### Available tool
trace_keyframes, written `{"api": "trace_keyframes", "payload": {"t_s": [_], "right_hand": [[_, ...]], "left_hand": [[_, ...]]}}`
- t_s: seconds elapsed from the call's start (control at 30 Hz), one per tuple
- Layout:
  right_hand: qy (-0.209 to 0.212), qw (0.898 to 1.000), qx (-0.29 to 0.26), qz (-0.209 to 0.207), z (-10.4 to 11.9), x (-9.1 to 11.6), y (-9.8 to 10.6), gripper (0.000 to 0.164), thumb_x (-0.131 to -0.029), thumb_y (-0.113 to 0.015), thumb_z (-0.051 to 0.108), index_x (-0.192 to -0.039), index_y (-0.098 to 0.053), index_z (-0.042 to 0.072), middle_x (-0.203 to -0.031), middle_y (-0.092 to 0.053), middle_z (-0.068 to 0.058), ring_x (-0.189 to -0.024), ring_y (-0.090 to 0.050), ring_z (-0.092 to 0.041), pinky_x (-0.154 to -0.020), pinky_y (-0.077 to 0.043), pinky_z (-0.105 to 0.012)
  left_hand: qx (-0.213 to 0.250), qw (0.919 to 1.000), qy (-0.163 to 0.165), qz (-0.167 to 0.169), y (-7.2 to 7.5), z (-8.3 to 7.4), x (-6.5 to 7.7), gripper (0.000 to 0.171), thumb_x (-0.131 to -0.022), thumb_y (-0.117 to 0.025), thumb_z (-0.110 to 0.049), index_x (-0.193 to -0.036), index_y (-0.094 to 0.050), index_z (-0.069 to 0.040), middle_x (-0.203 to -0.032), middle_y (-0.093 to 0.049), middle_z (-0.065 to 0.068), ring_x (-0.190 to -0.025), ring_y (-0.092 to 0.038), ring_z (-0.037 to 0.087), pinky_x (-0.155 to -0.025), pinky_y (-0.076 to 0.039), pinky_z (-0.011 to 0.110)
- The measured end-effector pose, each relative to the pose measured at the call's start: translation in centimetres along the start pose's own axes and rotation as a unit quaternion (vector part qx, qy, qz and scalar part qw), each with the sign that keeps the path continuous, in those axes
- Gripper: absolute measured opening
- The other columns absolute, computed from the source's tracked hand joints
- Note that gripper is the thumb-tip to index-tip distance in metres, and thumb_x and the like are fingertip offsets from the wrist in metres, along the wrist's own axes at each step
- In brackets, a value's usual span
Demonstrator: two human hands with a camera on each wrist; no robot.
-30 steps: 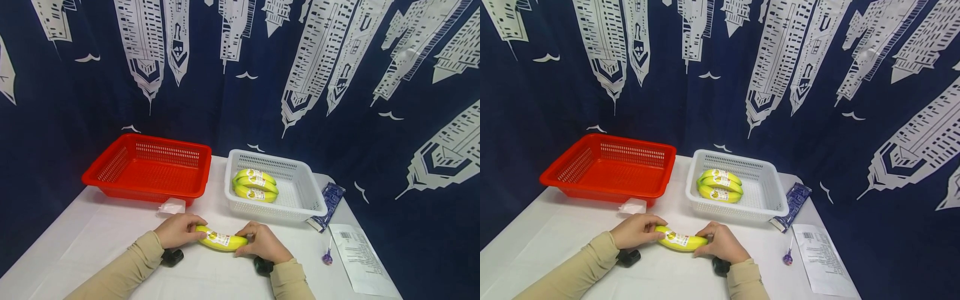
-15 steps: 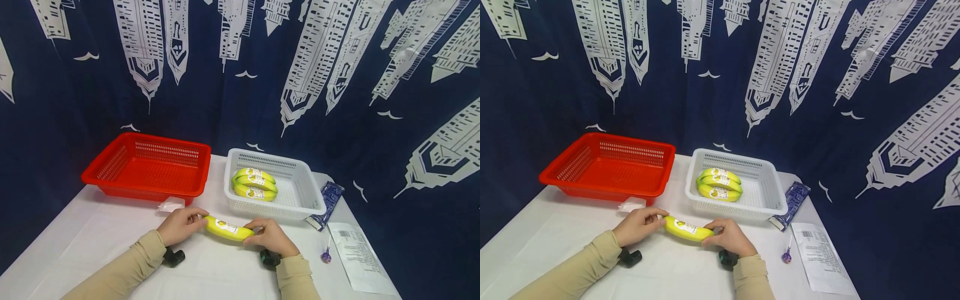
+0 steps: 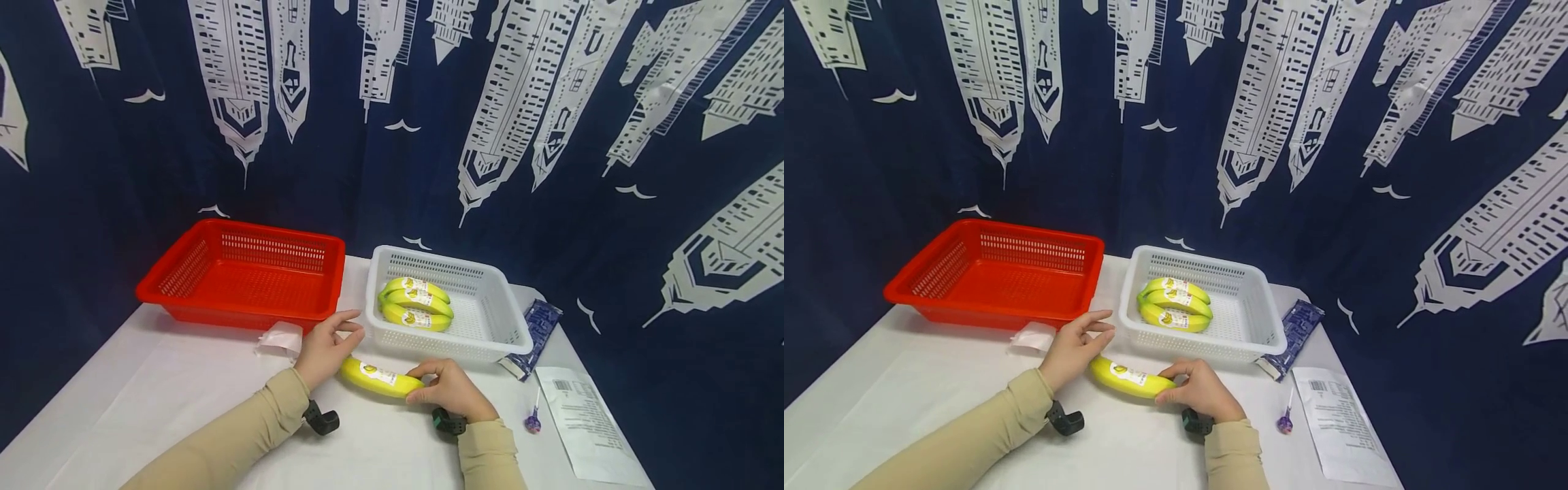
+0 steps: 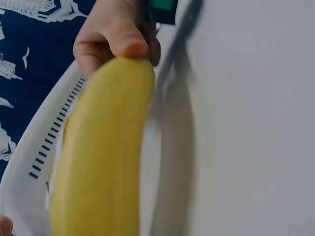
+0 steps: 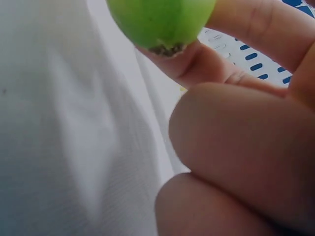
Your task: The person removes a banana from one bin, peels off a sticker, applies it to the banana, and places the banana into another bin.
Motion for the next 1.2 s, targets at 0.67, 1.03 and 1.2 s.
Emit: {"api": "trace_keyframes", "payload": {"t_s": [0.67,1.03,1.2], "right_hand": [[-0.021,1.0,0.002,0.012,0.1,1.5,1.5,0.034,-0.075,-0.093,0.025,-0.106,-0.081,0.015,-0.105,-0.076,-0.003,-0.089,-0.066,-0.01,-0.071,-0.058,-0.026],[0.008,0.999,0.04,-0.031,2.2,2.9,6.7,0.034,-0.075,-0.093,0.025,-0.106,-0.081,0.018,-0.106,-0.077,0.001,-0.097,-0.061,-0.005,-0.077,-0.053,-0.025],[0.017,0.999,0.006,-0.032,3.4,2.6,9.4,0.036,-0.078,-0.09,0.016,-0.111,-0.079,0.009,-0.113,-0.072,-0.01,-0.09,-0.067,-0.009,-0.073,-0.058,-0.025]], "left_hand": [[0.103,0.9941,0.02,-0.025,-2.7,2.5,-2.1,0.033,-0.095,-0.076,-0.018,-0.128,-0.075,-0.02,-0.111,-0.076,0.008,-0.072,-0.064,0.017,-0.057,-0.044,0.02],[0.112,0.993,0.031,-0.019,-2.8,3.1,-2.3,0.034,-0.096,-0.075,-0.022,-0.129,-0.073,-0.024,-0.122,-0.075,0.002,-0.08,-0.068,0.023,-0.07,-0.053,0.026],[0.098,0.9945,0.029,-0.021,-2.6,3.1,-2.3,0.033,-0.097,-0.074,-0.023,-0.129,-0.074,-0.026,-0.117,-0.076,0.001,-0.076,-0.066,0.015,-0.065,-0.049,0.024]]}}
Point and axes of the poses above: each hand's wrist, its own x-axis away from the middle knuckle, its own y-axis out of the back of the hand, z = x × y, the point moved 3 cm from there along -x, towards the middle knuckle
